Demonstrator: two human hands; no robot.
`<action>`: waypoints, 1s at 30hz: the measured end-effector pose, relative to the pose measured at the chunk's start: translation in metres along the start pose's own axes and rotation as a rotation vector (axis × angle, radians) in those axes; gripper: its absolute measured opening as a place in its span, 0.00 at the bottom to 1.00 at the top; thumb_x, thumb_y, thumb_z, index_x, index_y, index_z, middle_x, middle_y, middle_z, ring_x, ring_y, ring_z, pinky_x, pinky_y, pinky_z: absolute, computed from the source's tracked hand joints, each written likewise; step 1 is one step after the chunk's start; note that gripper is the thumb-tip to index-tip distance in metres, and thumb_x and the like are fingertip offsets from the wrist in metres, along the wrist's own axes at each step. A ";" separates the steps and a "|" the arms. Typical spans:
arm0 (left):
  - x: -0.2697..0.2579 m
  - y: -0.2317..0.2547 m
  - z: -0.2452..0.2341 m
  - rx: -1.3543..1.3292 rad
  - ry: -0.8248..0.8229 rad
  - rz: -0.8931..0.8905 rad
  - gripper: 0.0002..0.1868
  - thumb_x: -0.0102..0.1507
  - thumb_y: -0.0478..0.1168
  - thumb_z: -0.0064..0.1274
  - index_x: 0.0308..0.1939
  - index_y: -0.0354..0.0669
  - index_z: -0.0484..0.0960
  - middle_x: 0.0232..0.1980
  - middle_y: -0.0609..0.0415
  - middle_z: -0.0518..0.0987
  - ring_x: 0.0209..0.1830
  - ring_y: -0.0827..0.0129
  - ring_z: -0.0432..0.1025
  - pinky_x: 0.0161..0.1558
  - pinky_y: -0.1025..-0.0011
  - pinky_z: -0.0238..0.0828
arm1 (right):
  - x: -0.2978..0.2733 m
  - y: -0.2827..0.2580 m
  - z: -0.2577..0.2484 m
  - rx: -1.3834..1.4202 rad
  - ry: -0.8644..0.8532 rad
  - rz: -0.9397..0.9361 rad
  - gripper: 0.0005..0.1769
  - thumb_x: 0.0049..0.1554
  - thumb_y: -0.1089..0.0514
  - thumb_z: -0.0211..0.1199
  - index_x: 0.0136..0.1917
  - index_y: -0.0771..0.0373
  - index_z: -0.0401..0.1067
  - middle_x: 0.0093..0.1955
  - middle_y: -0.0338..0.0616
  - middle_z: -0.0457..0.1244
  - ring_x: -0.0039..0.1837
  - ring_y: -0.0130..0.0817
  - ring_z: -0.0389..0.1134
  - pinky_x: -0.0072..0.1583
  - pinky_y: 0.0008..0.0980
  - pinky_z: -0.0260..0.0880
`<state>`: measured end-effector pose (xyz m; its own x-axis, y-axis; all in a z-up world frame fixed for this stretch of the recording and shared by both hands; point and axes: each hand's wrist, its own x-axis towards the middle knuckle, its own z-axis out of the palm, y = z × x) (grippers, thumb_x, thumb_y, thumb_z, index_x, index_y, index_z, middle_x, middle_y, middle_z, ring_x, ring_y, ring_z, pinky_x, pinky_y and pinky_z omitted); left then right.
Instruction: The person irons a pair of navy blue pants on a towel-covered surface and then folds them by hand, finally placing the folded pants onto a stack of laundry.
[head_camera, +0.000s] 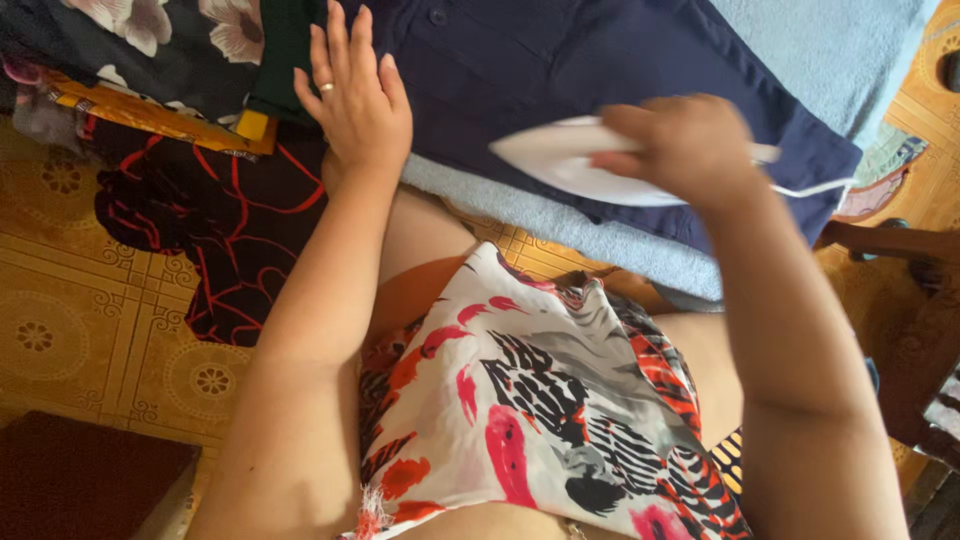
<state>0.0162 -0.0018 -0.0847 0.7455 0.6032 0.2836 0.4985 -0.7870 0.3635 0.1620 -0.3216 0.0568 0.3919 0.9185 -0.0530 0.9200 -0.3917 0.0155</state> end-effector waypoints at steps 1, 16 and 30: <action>0.000 0.001 0.000 0.002 0.000 -0.002 0.27 0.75 0.47 0.46 0.78 0.53 0.64 0.83 0.53 0.55 0.83 0.51 0.51 0.75 0.38 0.43 | -0.012 0.013 -0.001 0.007 0.020 0.021 0.25 0.58 0.32 0.67 0.58 0.50 0.77 0.41 0.40 0.68 0.42 0.44 0.72 0.44 0.43 0.70; 0.003 0.005 -0.005 0.032 -0.071 -0.024 0.28 0.74 0.46 0.45 0.79 0.54 0.63 0.84 0.52 0.53 0.83 0.53 0.50 0.75 0.41 0.43 | 0.076 -0.013 0.025 0.047 0.306 0.033 0.25 0.59 0.33 0.72 0.58 0.52 0.77 0.37 0.41 0.66 0.38 0.44 0.70 0.42 0.43 0.68; 0.004 0.008 -0.004 0.064 -0.078 0.001 0.28 0.73 0.45 0.47 0.78 0.53 0.64 0.83 0.49 0.53 0.82 0.51 0.52 0.73 0.40 0.46 | 0.011 0.057 0.039 0.039 0.204 0.312 0.24 0.60 0.35 0.71 0.56 0.55 0.76 0.39 0.47 0.69 0.41 0.48 0.72 0.42 0.46 0.69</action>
<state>0.0213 -0.0049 -0.0769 0.7769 0.5926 0.2128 0.5234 -0.7956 0.3049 0.2189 -0.3358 0.0185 0.6505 0.7449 0.1485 0.7565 -0.6528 -0.0390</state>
